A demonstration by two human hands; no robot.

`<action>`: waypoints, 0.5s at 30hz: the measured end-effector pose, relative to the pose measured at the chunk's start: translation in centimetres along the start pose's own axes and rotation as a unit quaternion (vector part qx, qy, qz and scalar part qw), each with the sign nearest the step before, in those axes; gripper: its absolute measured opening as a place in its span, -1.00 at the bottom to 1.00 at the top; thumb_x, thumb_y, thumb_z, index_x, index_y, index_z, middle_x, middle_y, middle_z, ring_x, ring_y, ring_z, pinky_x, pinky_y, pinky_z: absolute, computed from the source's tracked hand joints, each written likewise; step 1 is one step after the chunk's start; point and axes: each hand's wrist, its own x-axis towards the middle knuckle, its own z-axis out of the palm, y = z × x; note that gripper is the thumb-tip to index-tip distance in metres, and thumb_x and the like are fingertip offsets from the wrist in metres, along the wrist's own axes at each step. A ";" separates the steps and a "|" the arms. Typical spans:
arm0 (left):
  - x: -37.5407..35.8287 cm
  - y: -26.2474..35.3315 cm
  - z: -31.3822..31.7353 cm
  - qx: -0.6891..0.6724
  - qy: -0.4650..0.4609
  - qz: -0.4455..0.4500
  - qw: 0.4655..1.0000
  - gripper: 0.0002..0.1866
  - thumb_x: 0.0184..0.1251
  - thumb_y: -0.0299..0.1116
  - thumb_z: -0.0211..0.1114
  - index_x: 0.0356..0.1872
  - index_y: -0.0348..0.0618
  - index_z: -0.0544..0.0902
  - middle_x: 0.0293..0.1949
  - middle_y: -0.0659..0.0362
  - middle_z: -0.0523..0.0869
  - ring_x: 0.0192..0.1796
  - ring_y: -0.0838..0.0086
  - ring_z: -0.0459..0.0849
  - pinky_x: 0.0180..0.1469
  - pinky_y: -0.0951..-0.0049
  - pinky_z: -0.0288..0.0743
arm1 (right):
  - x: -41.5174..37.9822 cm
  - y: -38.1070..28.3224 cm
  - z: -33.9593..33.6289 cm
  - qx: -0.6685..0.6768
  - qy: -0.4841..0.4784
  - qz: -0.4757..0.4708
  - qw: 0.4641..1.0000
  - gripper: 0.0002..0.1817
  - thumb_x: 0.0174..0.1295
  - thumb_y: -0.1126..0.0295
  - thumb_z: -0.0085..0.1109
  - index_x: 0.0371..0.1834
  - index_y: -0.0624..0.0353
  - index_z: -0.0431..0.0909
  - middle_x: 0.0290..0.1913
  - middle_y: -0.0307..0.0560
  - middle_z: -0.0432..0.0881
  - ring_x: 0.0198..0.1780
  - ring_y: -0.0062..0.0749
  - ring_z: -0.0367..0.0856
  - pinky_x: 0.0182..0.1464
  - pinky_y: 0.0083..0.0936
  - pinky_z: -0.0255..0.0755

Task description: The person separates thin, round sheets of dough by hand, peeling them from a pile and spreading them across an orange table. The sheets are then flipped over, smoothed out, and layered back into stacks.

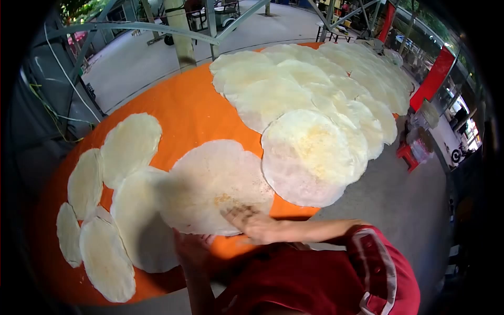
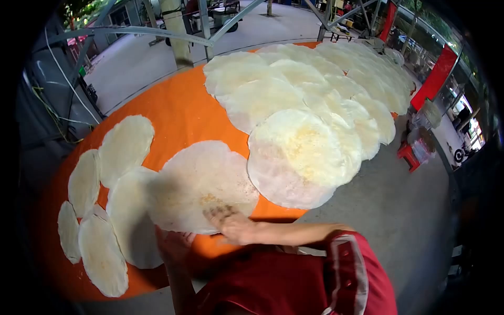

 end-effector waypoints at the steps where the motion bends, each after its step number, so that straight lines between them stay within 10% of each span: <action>1: 0.1 0.4 -0.7 0.038 -0.030 0.000 0.999 -0.48 0.27 0.07 -0.21 0.14 0.01 0.27 0.12 -0.09 0.32 0.15 0.10 0.30 0.13 0.09 0.17 | 1.2 0.7 0.8 0.075 0.008 0.003 0.997 -0.56 0.06 0.21 0.05 0.00 0.20 0.39 0.13 0.07 0.30 0.17 -0.19 0.24 0.10 -0.38 0.22; 4: -0.9 1.7 -4.5 0.088 -0.040 0.034 0.995 -0.54 0.28 -0.04 -0.15 0.02 -0.16 0.37 0.07 -0.29 0.30 0.14 -0.05 0.29 0.20 0.06 0.10 | 5.9 6.1 -0.6 0.276 0.098 0.059 0.954 -0.74 -0.09 0.36 0.06 -0.28 0.13 0.53 -0.29 -0.02 0.57 -0.21 -0.17 0.53 -0.23 -0.37 0.42; 6: -3.0 2.6 -6.9 0.115 0.026 0.056 0.991 -0.60 0.27 -0.17 -0.09 -0.01 -0.27 0.36 0.01 -0.24 0.38 0.09 -0.03 0.34 0.17 0.10 0.18 | 7.3 9.0 -10.5 0.073 0.224 0.142 0.961 -0.91 -0.14 0.39 -0.03 -0.69 0.09 0.44 -0.67 -0.04 0.45 -0.62 -0.13 0.43 -0.60 -0.25 0.26; 9: -5.9 3.4 -10.2 0.106 0.121 0.066 0.985 -0.65 0.23 -0.33 -0.01 -0.07 -0.39 0.35 -0.05 -0.20 0.43 0.05 -0.02 0.37 0.15 0.12 0.25 | 6.2 15.3 -21.9 0.215 0.249 0.087 0.940 -0.81 0.00 0.30 -0.02 -0.42 0.12 0.55 -0.64 -0.25 0.44 -0.65 -0.54 0.25 -0.61 -0.53 0.16; 12: -7.9 3.2 -13.3 -0.013 0.152 0.107 0.983 -0.68 0.17 -0.42 0.01 -0.11 -0.47 0.34 -0.07 -0.20 0.42 0.03 -0.02 0.38 0.14 0.12 0.27 | 3.4 12.9 -26.7 0.080 0.232 0.199 0.949 -0.74 0.18 0.35 -0.15 -0.16 0.13 0.50 -0.47 -0.18 0.55 -0.54 -0.52 0.37 -0.42 -0.54 0.23; 13: -8.0 3.4 -13.7 -0.065 0.145 0.130 0.979 -0.68 0.16 -0.44 0.01 -0.12 -0.49 0.34 -0.07 -0.20 0.42 0.03 -0.02 0.39 0.14 0.12 0.27 | 2.6 12.4 -25.9 -0.288 0.309 0.002 0.906 -0.74 0.09 0.50 -0.10 -0.15 0.14 0.49 -0.42 0.07 0.55 -0.49 -0.30 0.43 -0.35 -0.46 0.26; 15: -7.7 3.8 -12.5 -0.056 0.188 0.150 0.969 -0.70 0.10 -0.52 0.00 -0.13 -0.50 0.34 -0.07 -0.20 0.42 0.02 0.01 0.40 0.12 0.13 0.30 | 2.0 14.6 -22.1 -0.127 0.279 -0.023 0.952 -0.61 -0.11 0.68 -0.04 -0.14 0.20 0.49 -0.40 0.15 0.53 -0.46 -0.03 0.43 -0.39 -0.33 0.31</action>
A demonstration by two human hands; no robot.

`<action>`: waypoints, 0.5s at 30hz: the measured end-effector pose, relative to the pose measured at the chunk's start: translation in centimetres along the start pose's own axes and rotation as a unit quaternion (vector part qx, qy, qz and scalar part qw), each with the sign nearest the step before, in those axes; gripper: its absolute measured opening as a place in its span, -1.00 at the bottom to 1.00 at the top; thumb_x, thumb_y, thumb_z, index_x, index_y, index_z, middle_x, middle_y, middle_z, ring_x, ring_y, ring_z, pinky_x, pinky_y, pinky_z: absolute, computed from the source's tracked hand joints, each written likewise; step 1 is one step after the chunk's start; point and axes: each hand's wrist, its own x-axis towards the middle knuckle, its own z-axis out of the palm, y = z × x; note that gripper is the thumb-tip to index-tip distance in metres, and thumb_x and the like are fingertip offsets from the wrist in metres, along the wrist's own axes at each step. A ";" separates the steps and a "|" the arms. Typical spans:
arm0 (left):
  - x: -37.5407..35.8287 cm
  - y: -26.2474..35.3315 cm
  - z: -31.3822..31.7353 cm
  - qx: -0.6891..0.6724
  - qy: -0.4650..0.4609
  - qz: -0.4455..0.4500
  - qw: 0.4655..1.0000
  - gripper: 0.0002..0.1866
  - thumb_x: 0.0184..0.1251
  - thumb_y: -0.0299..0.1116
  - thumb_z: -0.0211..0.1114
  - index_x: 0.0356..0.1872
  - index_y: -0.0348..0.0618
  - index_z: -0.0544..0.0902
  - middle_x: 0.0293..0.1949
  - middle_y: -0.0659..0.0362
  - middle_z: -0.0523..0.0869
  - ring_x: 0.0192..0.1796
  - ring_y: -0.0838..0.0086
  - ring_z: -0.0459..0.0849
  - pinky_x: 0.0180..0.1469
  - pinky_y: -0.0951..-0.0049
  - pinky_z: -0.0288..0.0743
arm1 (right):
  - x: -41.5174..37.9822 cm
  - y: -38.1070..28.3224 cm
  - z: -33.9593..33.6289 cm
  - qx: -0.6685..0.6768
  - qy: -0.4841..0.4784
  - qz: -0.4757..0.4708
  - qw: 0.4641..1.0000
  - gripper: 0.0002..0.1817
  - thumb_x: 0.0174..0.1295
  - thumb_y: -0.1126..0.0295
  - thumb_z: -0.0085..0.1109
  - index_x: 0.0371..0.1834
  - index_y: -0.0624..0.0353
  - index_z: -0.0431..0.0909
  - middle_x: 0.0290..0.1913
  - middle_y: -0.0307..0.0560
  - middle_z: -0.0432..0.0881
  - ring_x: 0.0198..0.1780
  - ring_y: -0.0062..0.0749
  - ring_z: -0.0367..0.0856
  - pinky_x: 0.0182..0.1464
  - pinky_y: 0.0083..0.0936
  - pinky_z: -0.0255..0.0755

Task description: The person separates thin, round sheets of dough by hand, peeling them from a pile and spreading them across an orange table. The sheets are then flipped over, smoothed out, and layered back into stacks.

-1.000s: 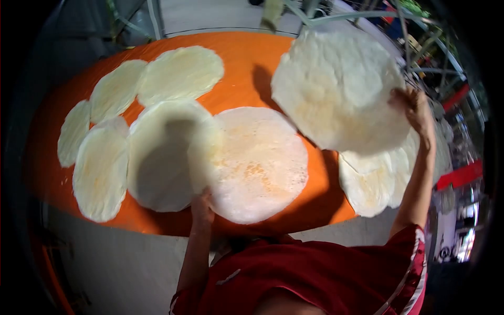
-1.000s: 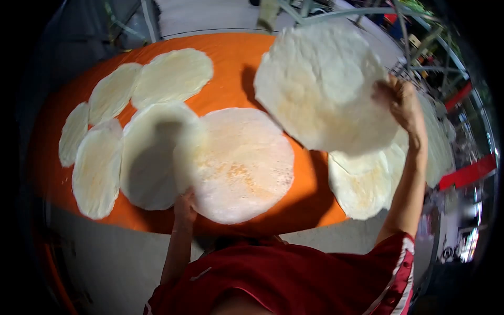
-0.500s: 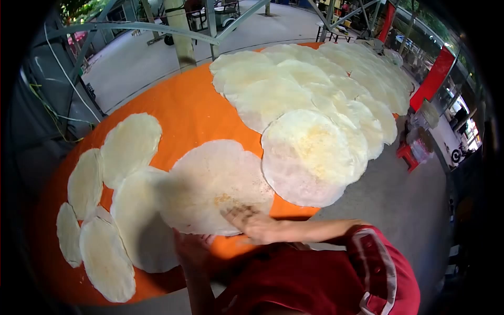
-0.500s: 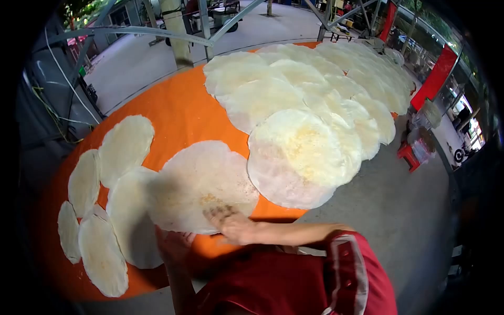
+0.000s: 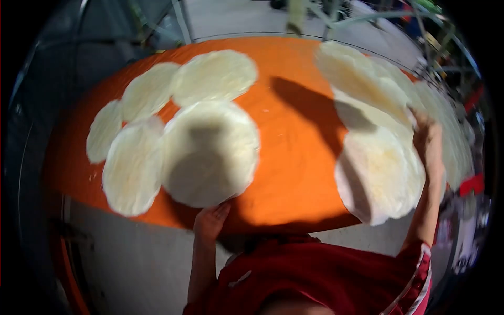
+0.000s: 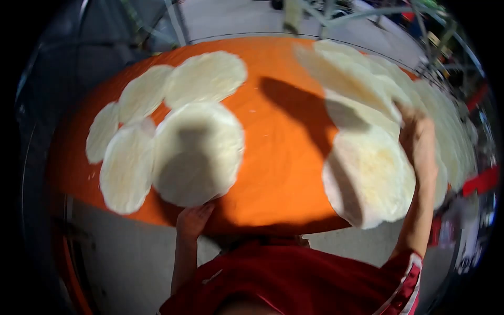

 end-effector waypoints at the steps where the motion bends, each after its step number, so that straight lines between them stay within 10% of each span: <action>1: 0.1 0.2 0.2 -0.012 -0.002 -0.007 1.000 -0.70 0.09 -0.54 -0.01 -0.14 -0.50 0.34 -0.08 -0.19 0.43 0.01 0.03 0.41 0.12 0.14 0.30 | -1.1 -0.7 2.6 -0.044 -0.122 0.076 0.989 -0.62 -0.08 0.64 -0.04 -0.12 0.19 0.48 -0.40 0.16 0.53 -0.42 -0.03 0.46 -0.37 -0.32 0.34; 4: 0.0 -0.1 -0.3 -0.041 -0.012 -0.026 0.999 -0.72 0.07 -0.56 0.00 -0.16 -0.49 0.36 -0.11 -0.16 0.46 -0.01 0.08 0.44 0.11 0.17 0.32 | -5.0 -3.0 13.0 -0.029 -0.290 -0.002 0.957 -0.66 -0.07 0.56 -0.05 -0.14 0.19 0.45 -0.28 0.11 0.53 -0.35 -0.03 0.50 -0.37 -0.28 0.38; 5: 0.0 -0.1 -0.6 -0.047 -0.010 -0.024 0.999 -0.73 0.07 -0.56 0.00 -0.17 -0.48 0.37 -0.12 -0.14 0.48 -0.02 0.09 0.45 0.10 0.18 0.33 | -5.8 -6.1 18.0 0.122 -0.152 -0.076 0.978 -0.72 -0.10 0.53 -0.05 -0.24 0.23 0.45 -0.33 0.10 0.52 -0.42 -0.09 0.49 -0.43 -0.31 0.37; 6: 0.0 -0.3 -1.1 -0.050 -0.006 -0.025 0.998 -0.73 0.07 -0.56 0.01 -0.17 -0.47 0.38 -0.14 -0.13 0.49 -0.02 0.11 0.46 0.10 0.19 0.33 | -5.7 -12.0 19.1 -0.103 -0.259 -0.178 0.944 -0.79 -0.14 0.52 -0.05 -0.36 0.25 0.42 -0.45 0.05 0.47 -0.47 -0.19 0.45 -0.47 -0.36 0.35; 7: 0.1 -0.4 -1.6 -0.043 -0.017 -0.012 0.999 -0.75 0.07 -0.56 0.01 -0.19 -0.46 0.39 -0.16 -0.12 0.51 -0.03 0.12 0.46 0.10 0.20 0.33 | -6.0 -16.2 22.8 0.048 -0.230 -0.168 0.957 -0.60 -0.17 0.52 -0.08 -0.14 0.30 0.39 -0.18 0.16 0.49 -0.20 -0.12 0.50 -0.22 -0.38 0.36; 8: 0.3 -0.5 -1.9 -0.034 -0.030 0.001 0.999 -0.76 0.08 -0.55 0.01 -0.20 -0.45 0.41 -0.17 -0.10 0.52 -0.04 0.12 0.47 0.09 0.20 0.34 | -2.2 -22.6 20.6 0.070 -0.394 -0.144 0.905 -0.58 -0.14 0.52 -0.08 -0.10 0.32 0.36 -0.14 0.16 0.48 -0.12 -0.09 0.47 -0.07 -0.32 0.31; 10: 0.4 -0.6 -2.7 -0.016 -0.043 0.011 0.999 -0.74 0.10 -0.53 0.00 -0.18 -0.45 0.41 -0.15 -0.11 0.52 -0.02 0.12 0.46 0.10 0.20 0.32 | -2.6 -27.1 22.9 0.095 -0.050 -0.366 0.924 -0.59 -0.15 0.53 -0.06 -0.11 0.32 0.38 -0.12 0.16 0.48 -0.05 -0.04 0.44 0.00 -0.30 0.28; 15: -1.0 -0.1 -4.0 0.001 -0.083 -0.007 0.997 -0.66 0.19 -0.39 -0.04 -0.08 -0.44 0.39 -0.06 -0.15 0.47 0.03 0.10 0.43 0.15 0.17 0.25 | -0.1 -27.2 28.8 0.247 -0.153 -0.363 0.885 -0.58 -0.21 0.56 -0.03 -0.15 0.30 0.42 -0.28 0.14 0.52 -0.20 -0.06 0.50 -0.07 -0.28 0.34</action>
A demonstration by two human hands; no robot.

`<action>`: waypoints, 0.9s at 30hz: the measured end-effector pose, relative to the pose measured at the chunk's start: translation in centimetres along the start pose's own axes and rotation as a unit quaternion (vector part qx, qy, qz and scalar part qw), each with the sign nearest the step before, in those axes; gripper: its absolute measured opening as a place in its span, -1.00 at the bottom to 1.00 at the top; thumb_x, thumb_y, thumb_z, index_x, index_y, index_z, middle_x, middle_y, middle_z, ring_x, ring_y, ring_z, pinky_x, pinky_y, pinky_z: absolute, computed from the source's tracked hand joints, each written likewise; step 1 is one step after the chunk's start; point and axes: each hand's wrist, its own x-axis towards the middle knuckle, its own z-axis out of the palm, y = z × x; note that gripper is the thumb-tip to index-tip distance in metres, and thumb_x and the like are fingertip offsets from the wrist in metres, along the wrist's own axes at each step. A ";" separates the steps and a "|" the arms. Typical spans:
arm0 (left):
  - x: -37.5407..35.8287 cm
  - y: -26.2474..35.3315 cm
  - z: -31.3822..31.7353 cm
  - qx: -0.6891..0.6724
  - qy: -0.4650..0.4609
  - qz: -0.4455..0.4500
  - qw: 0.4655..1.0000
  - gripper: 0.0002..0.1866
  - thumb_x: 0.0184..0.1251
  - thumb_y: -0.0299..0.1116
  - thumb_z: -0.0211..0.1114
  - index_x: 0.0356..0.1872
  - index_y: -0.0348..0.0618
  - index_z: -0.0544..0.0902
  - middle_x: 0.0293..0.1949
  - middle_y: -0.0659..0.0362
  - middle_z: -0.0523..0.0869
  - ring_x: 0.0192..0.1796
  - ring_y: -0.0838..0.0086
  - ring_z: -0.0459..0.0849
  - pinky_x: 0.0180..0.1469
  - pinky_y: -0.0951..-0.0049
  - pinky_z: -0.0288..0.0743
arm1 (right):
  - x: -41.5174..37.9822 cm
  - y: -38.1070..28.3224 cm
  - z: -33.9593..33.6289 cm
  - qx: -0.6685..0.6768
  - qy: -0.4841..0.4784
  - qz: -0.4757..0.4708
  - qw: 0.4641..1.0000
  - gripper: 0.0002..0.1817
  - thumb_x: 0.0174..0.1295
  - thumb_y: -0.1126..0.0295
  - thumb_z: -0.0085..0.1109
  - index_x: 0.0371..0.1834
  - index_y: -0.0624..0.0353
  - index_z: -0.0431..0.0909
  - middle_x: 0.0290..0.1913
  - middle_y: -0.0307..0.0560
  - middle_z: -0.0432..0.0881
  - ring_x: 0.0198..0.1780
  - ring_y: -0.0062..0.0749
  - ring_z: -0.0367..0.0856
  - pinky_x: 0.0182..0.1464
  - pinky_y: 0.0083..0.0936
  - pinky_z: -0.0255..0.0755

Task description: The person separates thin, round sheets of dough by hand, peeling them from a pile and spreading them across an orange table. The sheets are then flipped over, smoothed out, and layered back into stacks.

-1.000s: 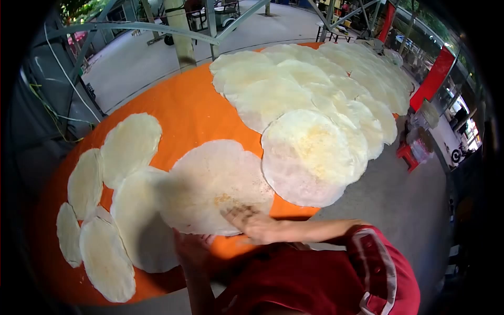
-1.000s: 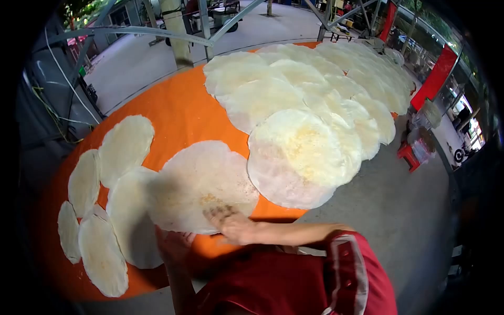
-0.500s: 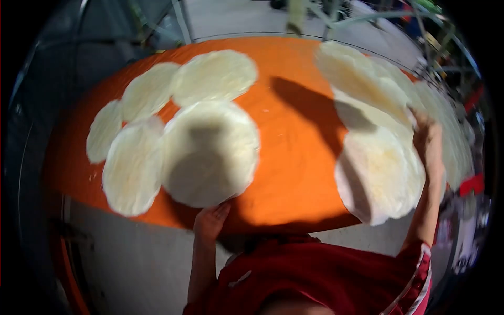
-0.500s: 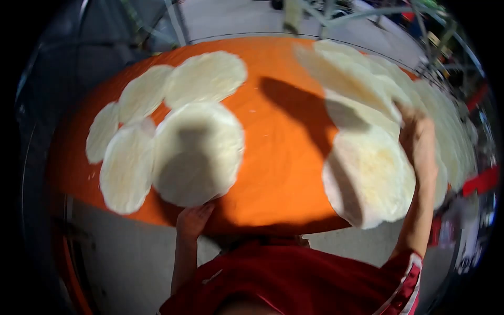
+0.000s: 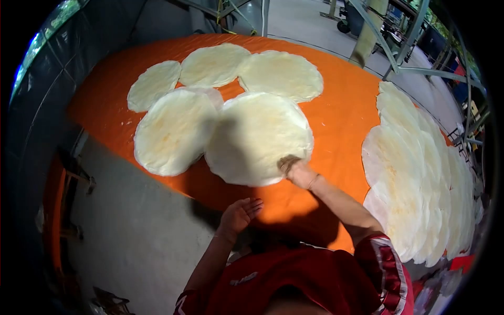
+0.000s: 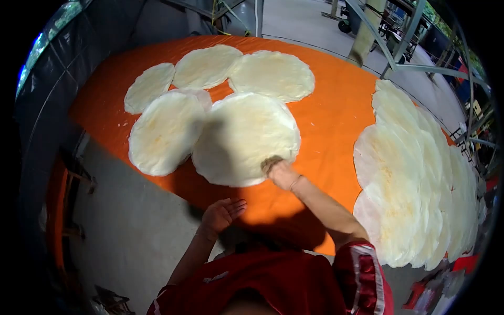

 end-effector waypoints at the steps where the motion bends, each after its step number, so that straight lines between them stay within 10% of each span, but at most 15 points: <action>1: -0.4 0.1 0.0 -0.010 -0.006 -0.001 1.000 -0.66 0.20 -0.38 -0.04 -0.06 -0.42 0.39 -0.04 -0.15 0.46 0.03 0.10 0.43 0.15 0.17 0.24 | -0.1 0.6 -0.8 0.065 -0.043 0.016 0.997 -0.56 -0.22 0.57 -0.02 -0.13 0.28 0.42 -0.32 0.14 0.53 -0.22 -0.07 0.50 -0.07 -0.29 0.34; 3: -1.2 1.1 0.3 -0.035 -0.082 0.024 0.996 -0.61 0.20 -0.34 -0.01 0.02 -0.34 0.32 0.01 -0.13 0.41 0.06 0.11 0.41 0.15 0.18 0.23 | -0.7 -1.1 -6.1 0.102 -0.123 0.170 0.972 -0.57 -0.19 0.60 -0.05 -0.12 0.23 0.42 -0.40 0.13 0.54 -0.27 -0.12 0.52 -0.08 -0.32 0.34; 7: -0.7 2.9 4.4 0.065 -0.105 0.182 0.976 -0.36 0.09 -0.37 0.17 0.19 -0.20 0.08 0.11 -0.03 0.30 0.08 0.19 0.39 0.14 0.22 0.25 | -7.6 -3.6 -8.1 0.135 -0.308 0.150 0.930 -0.53 -0.08 0.52 0.02 0.01 0.25 0.34 -0.40 0.13 0.55 -0.29 -0.13 0.52 -0.07 -0.32 0.34; 9: 0.8 2.5 4.7 0.206 -0.082 0.207 0.953 -0.26 0.02 -0.31 0.24 0.22 -0.11 0.04 0.11 -0.01 0.29 0.11 0.21 0.36 0.11 0.21 0.28 | -7.3 -5.4 -8.7 0.214 -0.346 0.161 0.899 -0.10 -0.09 0.23 0.23 0.26 0.26 -0.11 -0.19 0.11 0.52 -0.13 -0.21 0.49 0.19 -0.29 0.15; 14: 1.5 3.0 8.6 0.246 -0.108 0.180 0.946 -0.09 -0.15 -0.32 0.37 0.24 -0.08 -0.02 0.07 0.02 0.30 0.07 0.29 0.38 -0.07 0.31 0.44 | 0.0 -8.7 -11.5 0.450 -0.171 0.251 0.840 0.21 -0.42 0.19 0.48 0.30 0.17 -0.20 0.26 0.12 0.07 0.23 -0.14 0.15 0.21 -0.33 0.08; 18: 2.8 3.0 9.5 0.321 -0.069 0.178 0.927 -0.07 -0.20 -0.37 0.36 0.23 -0.10 -0.04 0.06 0.01 0.29 0.02 0.31 0.41 -0.18 0.39 0.50 | 0.5 -7.7 -8.3 0.488 -0.042 0.279 0.826 0.09 -0.37 0.26 0.47 0.28 0.16 -0.06 0.23 0.05 0.14 0.22 -0.21 0.16 0.17 -0.34 0.15; 21: 3.6 2.5 9.2 0.312 -0.093 0.198 0.924 -0.06 -0.22 -0.37 0.37 0.23 -0.12 -0.03 0.06 -0.01 0.29 0.00 0.30 0.42 -0.11 0.35 0.46 | -0.7 -6.7 -7.7 0.637 -0.059 0.330 0.694 0.01 -0.29 0.29 0.43 0.27 0.17 -0.02 0.22 0.02 0.15 0.21 -0.23 0.17 0.16 -0.36 0.17; 27: 3.3 1.6 7.8 0.285 -0.032 0.209 0.935 -0.22 -0.16 -0.45 0.33 0.16 -0.23 0.12 0.01 0.06 0.38 0.01 0.35 0.41 0.06 0.40 0.29 | -0.6 -7.9 -6.0 0.549 -0.014 0.454 0.702 -0.77 0.12 0.34 0.10 -0.40 0.35 0.55 -0.61 -0.29 0.52 -0.51 -0.70 0.37 -0.40 -0.64 0.32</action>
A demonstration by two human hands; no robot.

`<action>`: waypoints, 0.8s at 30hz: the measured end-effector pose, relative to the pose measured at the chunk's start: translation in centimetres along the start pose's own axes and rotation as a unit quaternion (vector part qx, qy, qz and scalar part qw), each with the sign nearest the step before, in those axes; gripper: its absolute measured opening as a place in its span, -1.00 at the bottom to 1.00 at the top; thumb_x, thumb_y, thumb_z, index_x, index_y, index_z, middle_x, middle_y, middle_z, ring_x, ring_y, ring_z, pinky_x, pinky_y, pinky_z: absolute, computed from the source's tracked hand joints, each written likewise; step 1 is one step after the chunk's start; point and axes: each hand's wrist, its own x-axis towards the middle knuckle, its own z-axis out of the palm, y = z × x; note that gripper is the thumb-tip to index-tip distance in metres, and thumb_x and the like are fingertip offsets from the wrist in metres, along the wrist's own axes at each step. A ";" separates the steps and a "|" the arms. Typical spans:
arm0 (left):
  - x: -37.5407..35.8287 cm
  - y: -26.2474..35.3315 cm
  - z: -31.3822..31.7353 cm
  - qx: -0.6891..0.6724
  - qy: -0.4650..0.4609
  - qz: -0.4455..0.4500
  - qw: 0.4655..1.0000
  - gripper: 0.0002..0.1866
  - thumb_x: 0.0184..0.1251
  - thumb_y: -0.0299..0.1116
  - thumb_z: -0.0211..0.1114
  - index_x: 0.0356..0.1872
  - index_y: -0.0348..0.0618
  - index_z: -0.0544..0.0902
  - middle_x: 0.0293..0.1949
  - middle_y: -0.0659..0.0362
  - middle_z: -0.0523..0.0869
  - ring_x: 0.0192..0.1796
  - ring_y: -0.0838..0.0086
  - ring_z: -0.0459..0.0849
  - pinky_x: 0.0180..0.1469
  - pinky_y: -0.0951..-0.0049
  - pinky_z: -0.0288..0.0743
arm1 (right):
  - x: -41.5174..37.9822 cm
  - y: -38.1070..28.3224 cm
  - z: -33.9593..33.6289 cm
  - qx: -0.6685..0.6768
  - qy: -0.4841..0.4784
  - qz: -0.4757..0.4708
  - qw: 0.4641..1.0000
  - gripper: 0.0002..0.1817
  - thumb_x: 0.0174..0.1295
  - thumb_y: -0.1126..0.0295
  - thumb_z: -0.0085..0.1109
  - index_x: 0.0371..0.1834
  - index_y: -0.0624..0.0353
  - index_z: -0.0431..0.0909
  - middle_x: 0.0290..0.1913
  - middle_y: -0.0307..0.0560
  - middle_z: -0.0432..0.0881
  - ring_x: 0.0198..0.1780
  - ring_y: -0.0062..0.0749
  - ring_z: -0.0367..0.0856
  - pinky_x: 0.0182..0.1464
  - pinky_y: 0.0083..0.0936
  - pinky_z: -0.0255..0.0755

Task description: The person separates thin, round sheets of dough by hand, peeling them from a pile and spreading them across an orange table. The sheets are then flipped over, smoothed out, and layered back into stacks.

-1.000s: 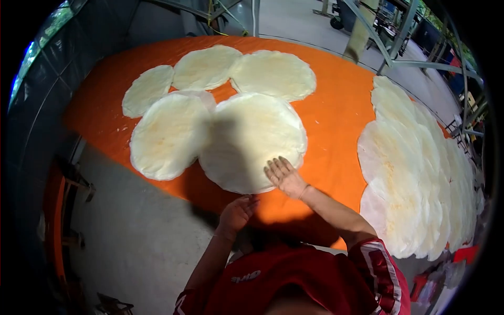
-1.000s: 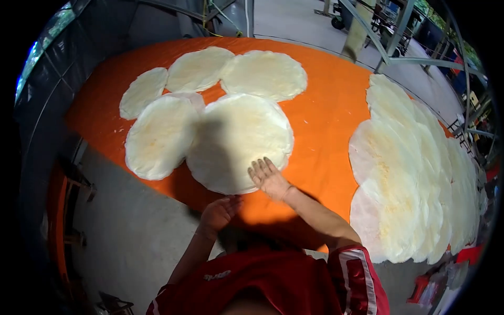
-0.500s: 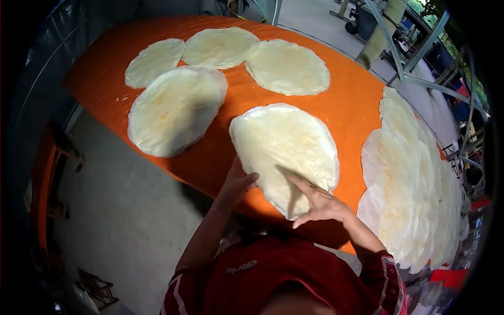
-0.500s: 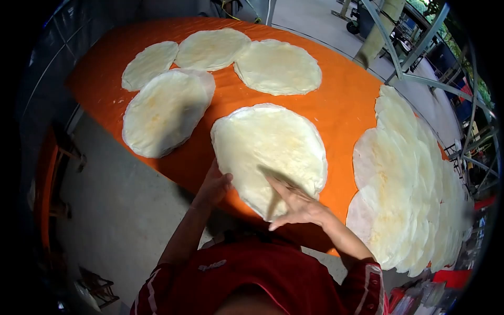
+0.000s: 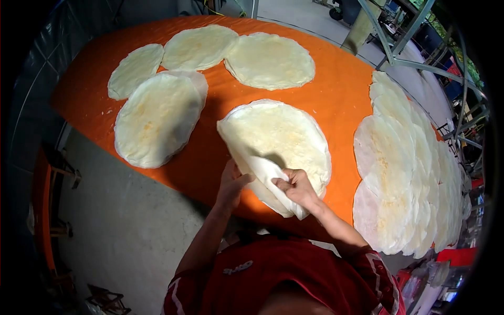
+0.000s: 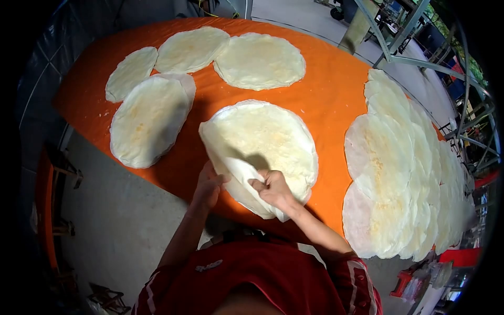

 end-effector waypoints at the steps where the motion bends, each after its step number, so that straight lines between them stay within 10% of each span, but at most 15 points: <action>1: -0.3 0.1 0.3 0.014 0.029 -0.024 0.999 -0.26 -0.14 -0.47 0.32 0.14 -0.24 0.15 0.00 0.08 0.40 0.02 0.37 0.40 0.07 0.42 0.26 | -0.1 -0.4 0.4 -0.025 -0.013 0.004 1.000 -0.77 0.12 0.34 0.11 -0.41 0.35 0.55 -0.62 -0.29 0.52 -0.53 -0.69 0.35 -0.41 -0.64 0.31; 11: -1.1 0.4 2.2 0.071 0.108 -0.040 0.991 -0.43 -0.06 -0.42 0.31 0.02 -0.27 0.29 -0.11 0.10 0.48 -0.08 0.42 0.46 -0.06 0.45 0.35 | 1.2 2.3 0.0 0.218 -0.033 0.096 0.971 -0.81 0.03 0.31 0.22 -0.49 0.23 0.59 -0.58 -0.33 0.52 -0.47 -0.71 0.34 -0.33 -0.67 0.25; 16: -2.7 -2.7 -2.8 0.186 0.158 0.007 0.970 -0.75 0.06 -0.46 0.15 -0.21 -0.34 0.49 -0.35 0.15 0.57 -0.32 0.42 0.53 -0.24 0.42 0.43 | 2.0 1.8 -3.1 -0.100 0.031 -0.159 0.982 -0.76 0.13 0.35 0.10 -0.59 0.28 0.52 -0.75 -0.32 0.31 -0.63 -0.72 0.16 -0.60 -0.63 0.16; 20: -3.0 -4.5 -6.9 0.133 0.172 0.034 0.975 -0.66 0.10 -0.56 0.06 -0.04 -0.37 0.39 -0.10 0.10 0.49 -0.09 0.39 0.48 -0.07 0.34 0.39 | 6.8 -2.5 -19.7 -0.114 0.128 -0.113 0.979 -0.74 0.06 0.33 0.14 -0.69 0.23 0.47 -0.74 -0.33 0.34 -0.62 -0.73 0.23 -0.60 -0.63 0.18; 24: -2.8 -3.2 -5.2 -0.021 0.218 -0.037 0.975 -0.62 0.14 -0.51 0.06 0.02 -0.37 0.32 -0.04 0.07 0.45 -0.05 0.32 0.46 -0.04 0.29 0.36 | 6.0 -13.8 -37.5 -0.500 0.368 -0.249 0.744 -0.89 -0.10 0.39 0.07 -0.58 0.21 0.50 -0.55 0.00 0.52 -0.50 -0.23 0.47 -0.44 -0.34 0.35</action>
